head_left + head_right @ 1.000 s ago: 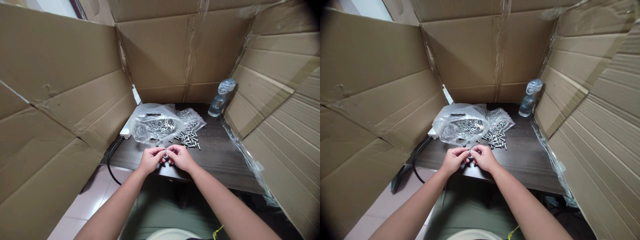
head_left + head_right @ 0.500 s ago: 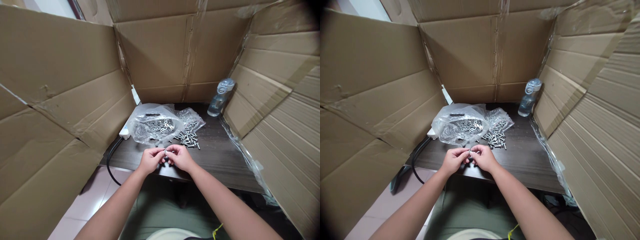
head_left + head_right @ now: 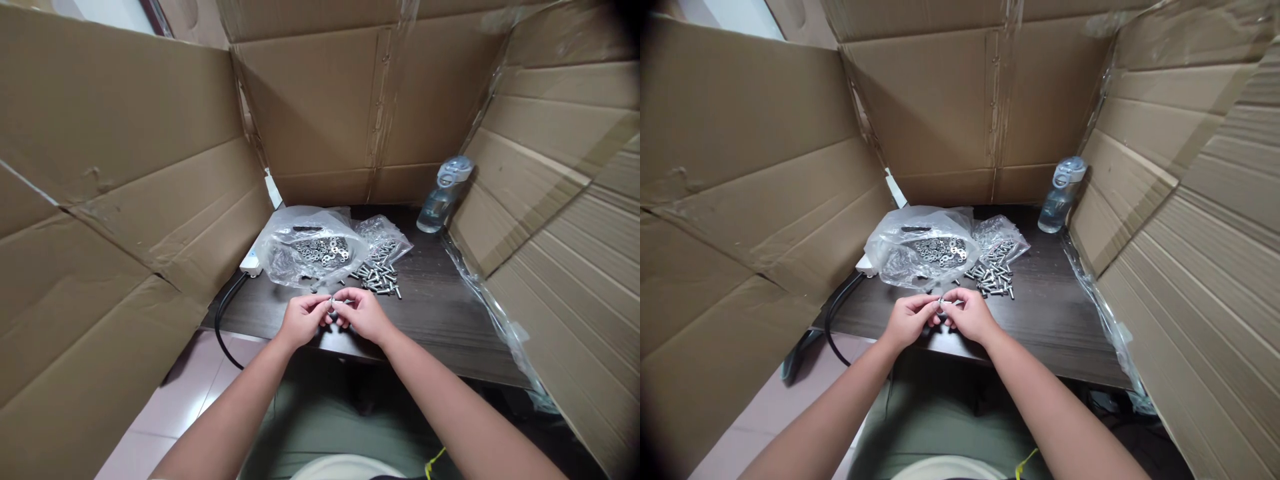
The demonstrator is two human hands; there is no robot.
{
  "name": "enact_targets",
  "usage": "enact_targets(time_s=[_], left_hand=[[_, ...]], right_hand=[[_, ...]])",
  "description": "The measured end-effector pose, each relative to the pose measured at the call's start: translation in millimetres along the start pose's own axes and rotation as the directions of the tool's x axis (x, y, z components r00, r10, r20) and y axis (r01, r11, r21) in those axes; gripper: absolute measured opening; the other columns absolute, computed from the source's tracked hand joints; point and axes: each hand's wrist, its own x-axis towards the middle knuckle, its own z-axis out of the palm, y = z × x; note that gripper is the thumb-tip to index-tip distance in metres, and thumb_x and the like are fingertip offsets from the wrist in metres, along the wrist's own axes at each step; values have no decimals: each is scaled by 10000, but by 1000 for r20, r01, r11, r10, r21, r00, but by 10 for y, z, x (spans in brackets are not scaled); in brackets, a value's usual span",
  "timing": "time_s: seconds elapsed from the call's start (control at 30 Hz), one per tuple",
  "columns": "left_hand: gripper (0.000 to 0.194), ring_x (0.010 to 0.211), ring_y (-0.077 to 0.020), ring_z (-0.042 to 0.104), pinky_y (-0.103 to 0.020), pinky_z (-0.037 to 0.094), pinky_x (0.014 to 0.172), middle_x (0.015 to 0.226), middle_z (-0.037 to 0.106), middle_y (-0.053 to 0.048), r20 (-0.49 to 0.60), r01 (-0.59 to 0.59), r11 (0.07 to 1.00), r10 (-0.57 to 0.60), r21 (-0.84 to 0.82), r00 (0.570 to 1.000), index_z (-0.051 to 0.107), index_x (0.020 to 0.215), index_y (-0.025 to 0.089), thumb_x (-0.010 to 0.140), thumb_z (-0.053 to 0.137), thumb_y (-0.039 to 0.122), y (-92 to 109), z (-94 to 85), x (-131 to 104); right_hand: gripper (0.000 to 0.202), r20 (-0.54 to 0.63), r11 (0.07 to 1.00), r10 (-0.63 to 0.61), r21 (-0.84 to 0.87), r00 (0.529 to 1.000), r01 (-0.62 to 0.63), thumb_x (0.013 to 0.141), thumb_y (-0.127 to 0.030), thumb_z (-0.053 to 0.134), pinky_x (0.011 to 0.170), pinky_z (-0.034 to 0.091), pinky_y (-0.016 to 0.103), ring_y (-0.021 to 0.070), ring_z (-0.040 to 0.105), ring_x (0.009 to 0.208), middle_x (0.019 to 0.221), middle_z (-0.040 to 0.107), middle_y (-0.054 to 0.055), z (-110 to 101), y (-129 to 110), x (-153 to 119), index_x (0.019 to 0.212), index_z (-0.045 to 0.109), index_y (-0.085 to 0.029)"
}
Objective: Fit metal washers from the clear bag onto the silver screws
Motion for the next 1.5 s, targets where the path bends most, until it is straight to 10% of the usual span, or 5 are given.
enact_targets(time_s=[0.27,0.5,0.97,1.5], left_hand=[[240,513,-118,592,-210,464,458,706,656,-58,58,-65,996,62,60,996,712,866,126,756,625,320,39,12,-18],[278,477,-118,582,-218,475,452,649,666,-57,-8,-17,1000,17,7,1000,708,862,106,723,656,340,29,12,-9],[223,527,-121,609,-209,492,465,721,636,-54,87,-122,986,113,109,990,715,902,141,787,601,294,-35,-7,-15],[214,522,-119,603,-203,468,447,716,606,-53,76,-142,984,135,108,988,717,868,134,811,579,287,-25,-37,-31]], right_hand=[[446,-20,982,0,-190,1000,-4,850,-515,427,351,341,184,90,447,334,390,481,-20,6,71,43,585,498,-164],[298,-10,998,-47,33,999,48,721,-389,650,429,444,211,100,553,483,738,619,17,0,24,1,888,563,-157],[364,4,973,-57,-225,998,57,880,-421,409,414,385,190,93,493,393,439,507,-25,11,90,37,642,506,-163],[265,41,998,-5,-56,999,7,800,-390,532,399,375,193,85,474,400,488,518,-28,40,79,53,745,558,-132]])
